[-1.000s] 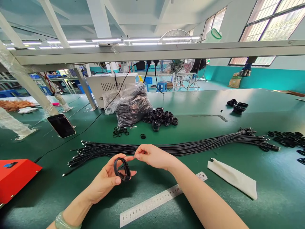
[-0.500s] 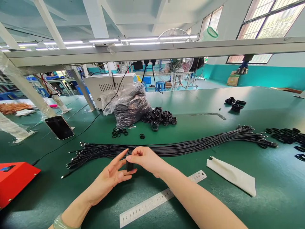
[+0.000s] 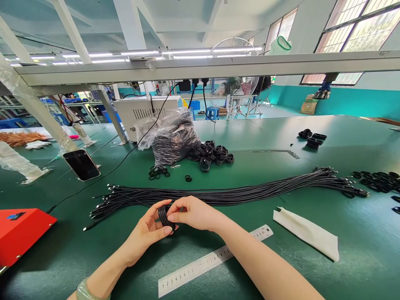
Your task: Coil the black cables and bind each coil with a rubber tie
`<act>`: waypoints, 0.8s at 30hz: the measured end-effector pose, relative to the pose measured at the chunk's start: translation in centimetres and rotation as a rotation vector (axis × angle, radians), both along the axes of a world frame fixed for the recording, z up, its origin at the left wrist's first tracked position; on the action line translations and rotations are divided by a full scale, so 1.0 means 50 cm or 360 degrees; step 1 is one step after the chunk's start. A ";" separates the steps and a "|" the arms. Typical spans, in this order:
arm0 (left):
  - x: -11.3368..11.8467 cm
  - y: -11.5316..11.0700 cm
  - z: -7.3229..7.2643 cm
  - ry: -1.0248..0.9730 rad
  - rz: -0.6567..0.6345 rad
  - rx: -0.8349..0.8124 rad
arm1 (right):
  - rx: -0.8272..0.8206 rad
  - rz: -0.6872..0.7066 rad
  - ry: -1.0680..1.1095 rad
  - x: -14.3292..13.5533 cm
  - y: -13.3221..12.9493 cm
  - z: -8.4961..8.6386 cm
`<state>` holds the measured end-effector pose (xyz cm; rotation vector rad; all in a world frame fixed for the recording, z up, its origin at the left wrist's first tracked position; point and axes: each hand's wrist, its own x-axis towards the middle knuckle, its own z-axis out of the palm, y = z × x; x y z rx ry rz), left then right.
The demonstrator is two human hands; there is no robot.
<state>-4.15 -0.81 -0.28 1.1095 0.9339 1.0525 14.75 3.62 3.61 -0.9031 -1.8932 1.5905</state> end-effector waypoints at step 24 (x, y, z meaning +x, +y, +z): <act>-0.012 -0.003 0.011 -0.0238 -0.0046 0.0029 | 0.0706 -0.0069 -0.0391 0.013 -0.001 0.027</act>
